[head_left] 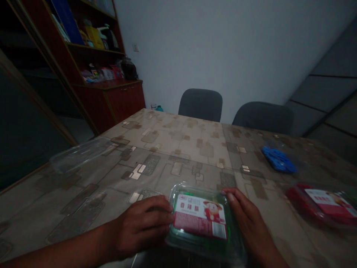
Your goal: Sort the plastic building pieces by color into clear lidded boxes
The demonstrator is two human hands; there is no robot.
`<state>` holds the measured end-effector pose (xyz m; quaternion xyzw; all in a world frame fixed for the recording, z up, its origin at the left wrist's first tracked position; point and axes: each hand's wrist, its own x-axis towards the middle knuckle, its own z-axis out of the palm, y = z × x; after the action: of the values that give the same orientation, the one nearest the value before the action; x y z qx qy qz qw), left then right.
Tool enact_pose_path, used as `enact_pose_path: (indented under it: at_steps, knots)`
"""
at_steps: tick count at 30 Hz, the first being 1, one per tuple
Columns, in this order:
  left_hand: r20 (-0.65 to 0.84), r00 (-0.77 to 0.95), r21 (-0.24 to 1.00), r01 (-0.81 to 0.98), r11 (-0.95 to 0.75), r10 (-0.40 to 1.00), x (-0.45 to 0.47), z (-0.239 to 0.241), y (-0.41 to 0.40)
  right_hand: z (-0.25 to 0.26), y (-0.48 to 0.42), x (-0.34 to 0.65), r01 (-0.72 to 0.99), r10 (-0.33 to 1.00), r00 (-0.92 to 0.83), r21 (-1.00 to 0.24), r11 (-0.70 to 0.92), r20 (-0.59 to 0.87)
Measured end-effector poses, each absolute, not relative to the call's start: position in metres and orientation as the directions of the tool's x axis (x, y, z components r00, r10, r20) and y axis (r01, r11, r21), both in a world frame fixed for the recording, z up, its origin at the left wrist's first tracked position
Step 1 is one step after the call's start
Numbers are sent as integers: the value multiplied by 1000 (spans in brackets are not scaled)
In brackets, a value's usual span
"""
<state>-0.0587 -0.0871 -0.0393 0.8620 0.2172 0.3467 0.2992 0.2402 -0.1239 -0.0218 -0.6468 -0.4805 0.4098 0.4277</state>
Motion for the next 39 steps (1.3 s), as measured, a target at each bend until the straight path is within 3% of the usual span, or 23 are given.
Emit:
enact_pose_path:
  at_steps: [6, 12, 16, 21, 26, 30, 39]
  knots:
    - [509, 714, 521, 189, -833, 480, -55, -37, -77, -16, -125, 236, 219, 978, 174, -964, -152, -115]
    - [403, 852, 388, 171, -906, 334, -45, -15, -72, -17, -123, 237, 195, 978, 164, -967, -161, -130]
    - [335, 861, 406, 235, -883, 383, -19, 1, -78, -20, -120, 238, 211, 986, 137, -970, -119, -91]
    - [374, 876, 349, 172, -921, 305, 5, -24, -73, -18, -115, 235, 221, 991, 124, -972, -78, -51]
    - [289, 914, 363, 170, -916, 284, 1, -44, -69, -16, -128, 237, 190, 981, 166, -973, -135, -104]
    - [244, 931, 378, 166, -911, 271, -1, -40, -69, -19, -152, 244, 259, 956, 256, -943, -210, -142]
    - [177, 962, 169, 179, -969, 208, 1, -38, -71, -33, -166, 236, 399, 956, 252, -883, -246, -152]
